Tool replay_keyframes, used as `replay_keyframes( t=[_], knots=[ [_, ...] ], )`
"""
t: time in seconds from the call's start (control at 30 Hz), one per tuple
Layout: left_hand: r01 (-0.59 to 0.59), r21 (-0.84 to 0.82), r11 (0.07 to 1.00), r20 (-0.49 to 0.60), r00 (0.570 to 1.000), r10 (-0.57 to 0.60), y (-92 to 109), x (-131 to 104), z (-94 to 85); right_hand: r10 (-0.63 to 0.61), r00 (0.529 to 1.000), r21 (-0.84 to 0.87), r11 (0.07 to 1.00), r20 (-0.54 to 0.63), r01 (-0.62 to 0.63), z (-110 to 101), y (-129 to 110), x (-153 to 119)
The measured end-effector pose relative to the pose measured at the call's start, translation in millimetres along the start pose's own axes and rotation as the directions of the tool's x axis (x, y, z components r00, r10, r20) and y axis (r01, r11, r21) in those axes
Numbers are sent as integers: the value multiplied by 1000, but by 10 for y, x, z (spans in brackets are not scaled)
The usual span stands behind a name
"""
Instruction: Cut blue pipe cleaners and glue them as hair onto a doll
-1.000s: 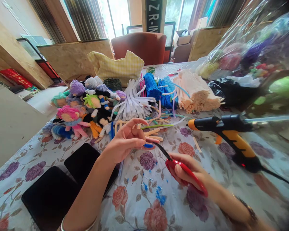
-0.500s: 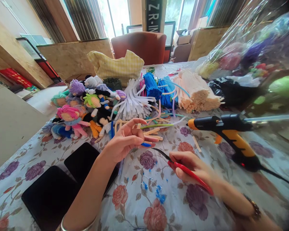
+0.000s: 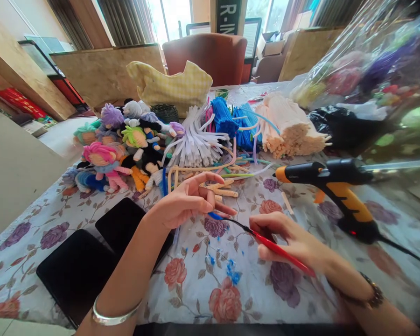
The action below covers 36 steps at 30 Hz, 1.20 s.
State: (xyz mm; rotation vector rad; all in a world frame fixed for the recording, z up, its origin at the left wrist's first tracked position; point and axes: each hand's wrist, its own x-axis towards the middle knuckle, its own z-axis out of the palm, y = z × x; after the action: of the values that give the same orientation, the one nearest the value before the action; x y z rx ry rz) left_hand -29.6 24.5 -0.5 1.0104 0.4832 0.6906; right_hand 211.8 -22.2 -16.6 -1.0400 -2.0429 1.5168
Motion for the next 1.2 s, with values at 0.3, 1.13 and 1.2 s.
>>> replay_keyframes(
  t=[0.3,1.13,1.2],
  knots=[
    [52,1,999,27,998,-52,13,-9,28,-29,1000,-7,1000,2,29,4,39,-7],
    [-314,48,948,-287,905,314,-36,49,188,33,972,357,933,-231,53,216,31,39],
    [-317,64,946,-290,902,321,-51,56,217,57,970,372,928,-238,36,278,-5,51]
  ],
)
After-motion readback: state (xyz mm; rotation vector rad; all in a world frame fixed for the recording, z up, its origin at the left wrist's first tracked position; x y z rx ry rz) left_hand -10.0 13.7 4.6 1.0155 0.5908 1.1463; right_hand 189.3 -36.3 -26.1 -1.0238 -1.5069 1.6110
